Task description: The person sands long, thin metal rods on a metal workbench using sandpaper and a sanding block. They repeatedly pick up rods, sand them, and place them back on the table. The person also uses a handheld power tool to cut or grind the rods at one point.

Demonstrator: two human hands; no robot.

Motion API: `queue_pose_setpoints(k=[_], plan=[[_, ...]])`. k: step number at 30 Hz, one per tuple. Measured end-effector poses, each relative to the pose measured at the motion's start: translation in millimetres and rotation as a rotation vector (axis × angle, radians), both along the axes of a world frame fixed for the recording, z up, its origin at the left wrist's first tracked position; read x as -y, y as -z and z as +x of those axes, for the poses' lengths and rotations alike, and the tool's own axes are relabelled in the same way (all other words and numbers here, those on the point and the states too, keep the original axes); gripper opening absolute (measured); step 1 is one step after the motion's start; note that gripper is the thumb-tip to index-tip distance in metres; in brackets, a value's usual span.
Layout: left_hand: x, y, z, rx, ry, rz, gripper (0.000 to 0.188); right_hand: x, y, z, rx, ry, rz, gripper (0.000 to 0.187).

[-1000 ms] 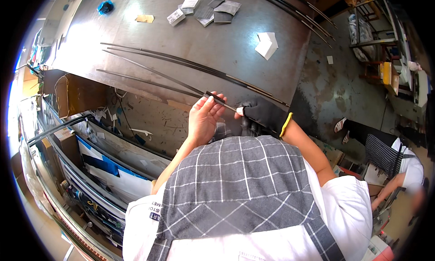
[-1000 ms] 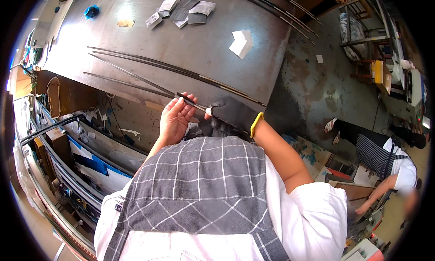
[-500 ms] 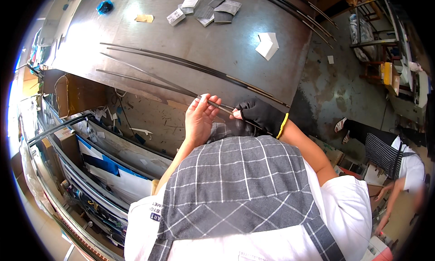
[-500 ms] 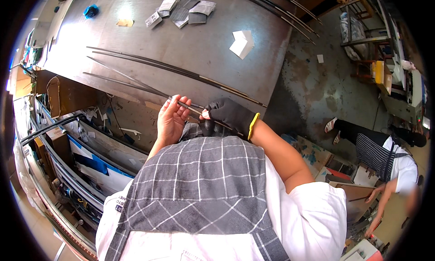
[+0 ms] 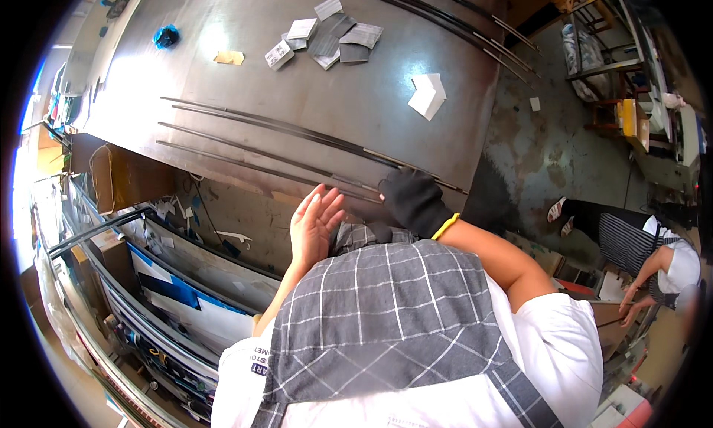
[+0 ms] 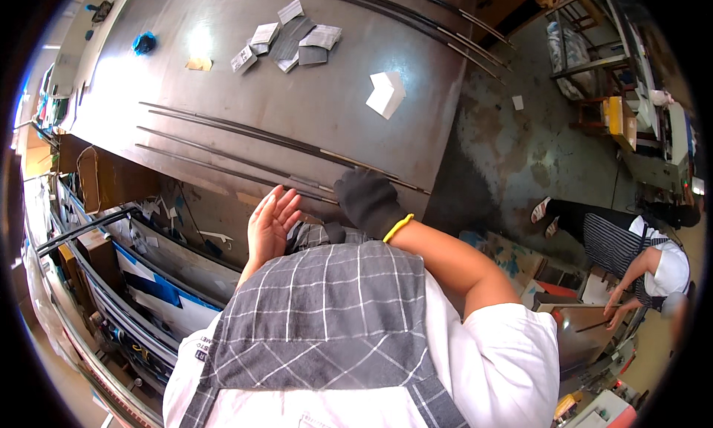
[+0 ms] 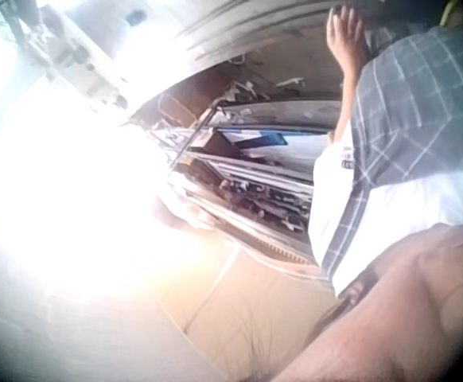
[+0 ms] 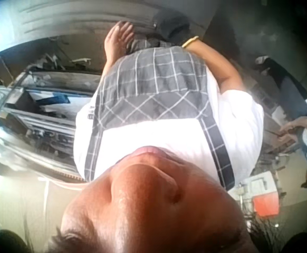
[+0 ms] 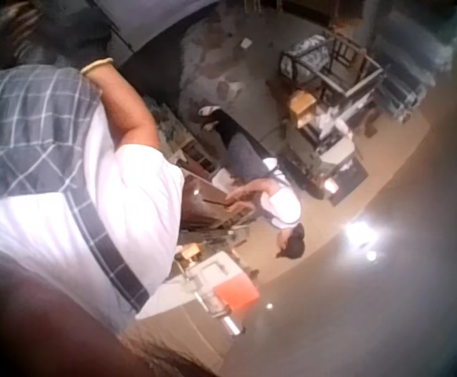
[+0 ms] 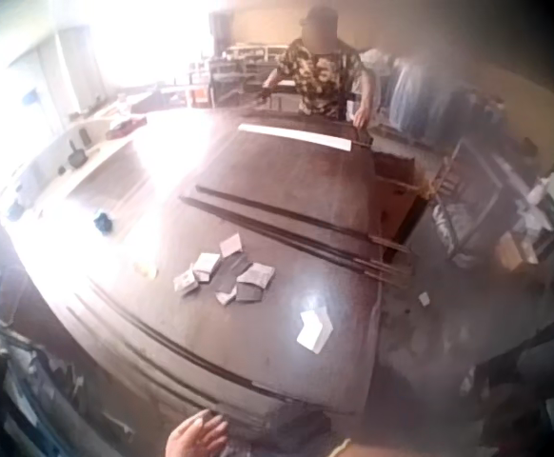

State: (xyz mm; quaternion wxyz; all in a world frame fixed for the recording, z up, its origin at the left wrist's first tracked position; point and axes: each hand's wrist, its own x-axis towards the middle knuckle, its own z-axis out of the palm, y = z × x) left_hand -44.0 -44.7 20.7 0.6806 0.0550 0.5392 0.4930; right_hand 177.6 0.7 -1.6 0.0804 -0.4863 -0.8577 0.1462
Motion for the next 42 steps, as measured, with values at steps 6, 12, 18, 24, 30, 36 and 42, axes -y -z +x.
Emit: queue_pose_setpoints(k=[6,12,18,24,30,36,42], plan=[[5.4,10.5,-11.7,0.022,-0.018,-0.003,0.036,-54.2,-19.1,-6.3,-0.170,0.014,0.126,0.009],[-5.5,7.1,-0.8,0.053,0.032,-0.021,0.037,-199.5,6.9,-28.5,-0.030,0.148,0.560,0.013],[-7.1,5.1,-1.3,0.074,0.044,-0.011,0.037,-245.2,9.7,-29.4,-0.087,0.004,0.856,0.010],[-33.8,-7.7,7.8,-0.499,0.225,0.268,0.044,-169.2,-21.2,-34.4,-0.512,0.060,0.526,0.008],[-74.8,-23.9,25.8,-0.218,0.586,0.250,0.055,-63.3,-34.3,-27.2,-0.625,-0.097,0.269,0.029],[-57.8,-9.4,43.0,-0.227,0.562,0.254,0.051,-27.3,-38.5,-24.8,-0.707,0.282,-0.003,0.019],[-80.0,-30.0,27.3,-0.182,0.238,0.265,0.046,-63.0,-23.7,8.9,-0.826,0.395,-0.439,0.025]])
